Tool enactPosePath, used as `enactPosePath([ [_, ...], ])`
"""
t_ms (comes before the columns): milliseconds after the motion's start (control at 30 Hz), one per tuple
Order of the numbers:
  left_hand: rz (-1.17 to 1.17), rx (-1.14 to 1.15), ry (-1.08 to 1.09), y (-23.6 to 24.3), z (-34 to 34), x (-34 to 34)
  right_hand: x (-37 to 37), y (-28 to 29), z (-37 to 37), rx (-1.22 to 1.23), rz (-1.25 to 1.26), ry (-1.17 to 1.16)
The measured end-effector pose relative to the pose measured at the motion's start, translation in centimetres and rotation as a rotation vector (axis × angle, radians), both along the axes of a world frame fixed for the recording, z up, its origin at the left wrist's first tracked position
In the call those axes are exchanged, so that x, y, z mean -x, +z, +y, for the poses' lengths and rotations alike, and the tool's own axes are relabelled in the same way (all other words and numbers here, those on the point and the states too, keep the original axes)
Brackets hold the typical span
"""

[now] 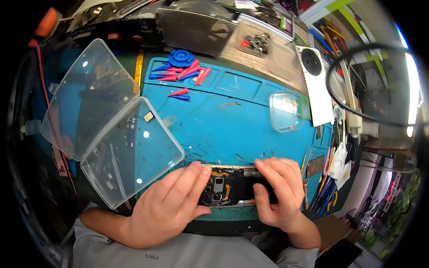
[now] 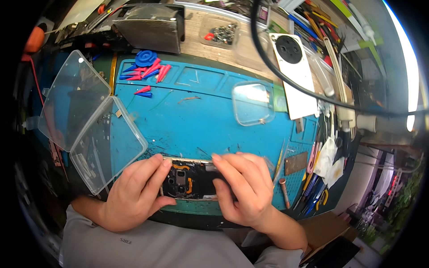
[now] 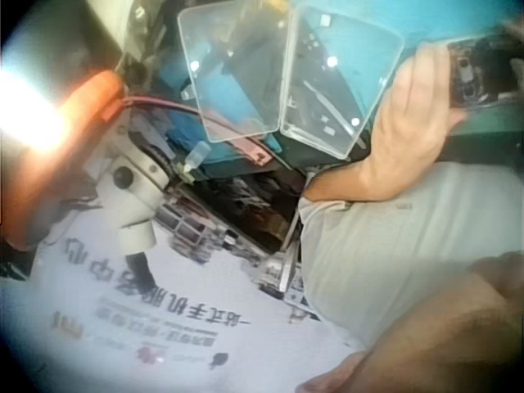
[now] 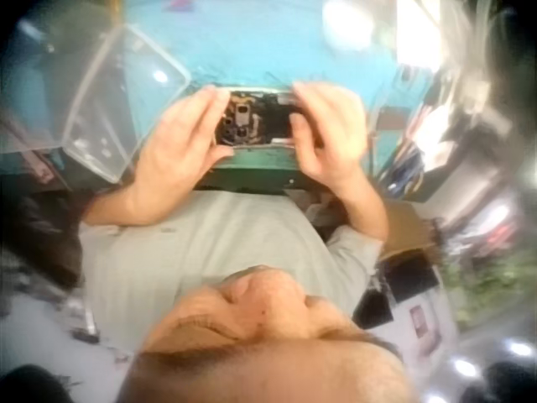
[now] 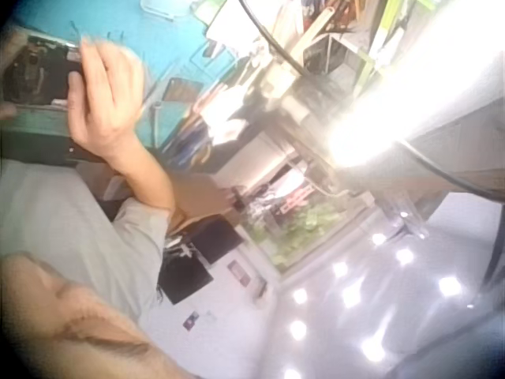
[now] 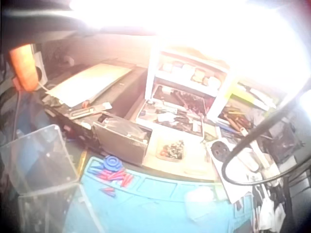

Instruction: The person disassembles a smartphone, removes the motherboard, and uses a brush to clean components. They then reinsert the motherboard and align the camera module within the phone chassis.

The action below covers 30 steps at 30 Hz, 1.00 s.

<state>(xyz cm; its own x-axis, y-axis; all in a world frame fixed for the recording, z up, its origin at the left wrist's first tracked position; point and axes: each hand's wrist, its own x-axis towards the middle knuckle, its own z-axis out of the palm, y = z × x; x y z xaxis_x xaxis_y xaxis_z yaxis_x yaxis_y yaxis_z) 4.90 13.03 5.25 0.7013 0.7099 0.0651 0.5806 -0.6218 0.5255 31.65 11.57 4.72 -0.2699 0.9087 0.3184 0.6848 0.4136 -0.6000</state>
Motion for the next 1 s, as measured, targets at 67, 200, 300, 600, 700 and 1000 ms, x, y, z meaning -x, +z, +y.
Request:
enactPosePath([
  [67, 0.003, -0.012, -0.005, 0.0, 0.1, 0.0, 0.0, -0.1, 0.0, -0.034, -0.011, -0.007],
  [200, 0.037, -0.025, -0.005, 0.3, 0.1, -0.2, 0.0, -0.7, -0.3, -0.072, -0.029, -0.028],
  [300, 0.072, -0.052, -0.009, 0.6, 0.0, -0.3, -0.2, -0.9, -0.3, -0.060, -0.025, -0.019],
  [600, 0.105, -0.060, -0.015, 0.9, 0.0, -0.4, -0.1, 0.1, -0.7, 0.052, -0.063, 0.060],
  [700, 0.093, -0.059, -0.004, 0.8, -0.1, -0.4, 0.1, 0.0, -0.8, 0.051, -0.087, 0.078],
  [1000, 0.011, -0.016, 0.056, 0.2, -0.6, -0.2, 0.1, -0.1, -0.5, -0.006, -0.111, 0.123],
])
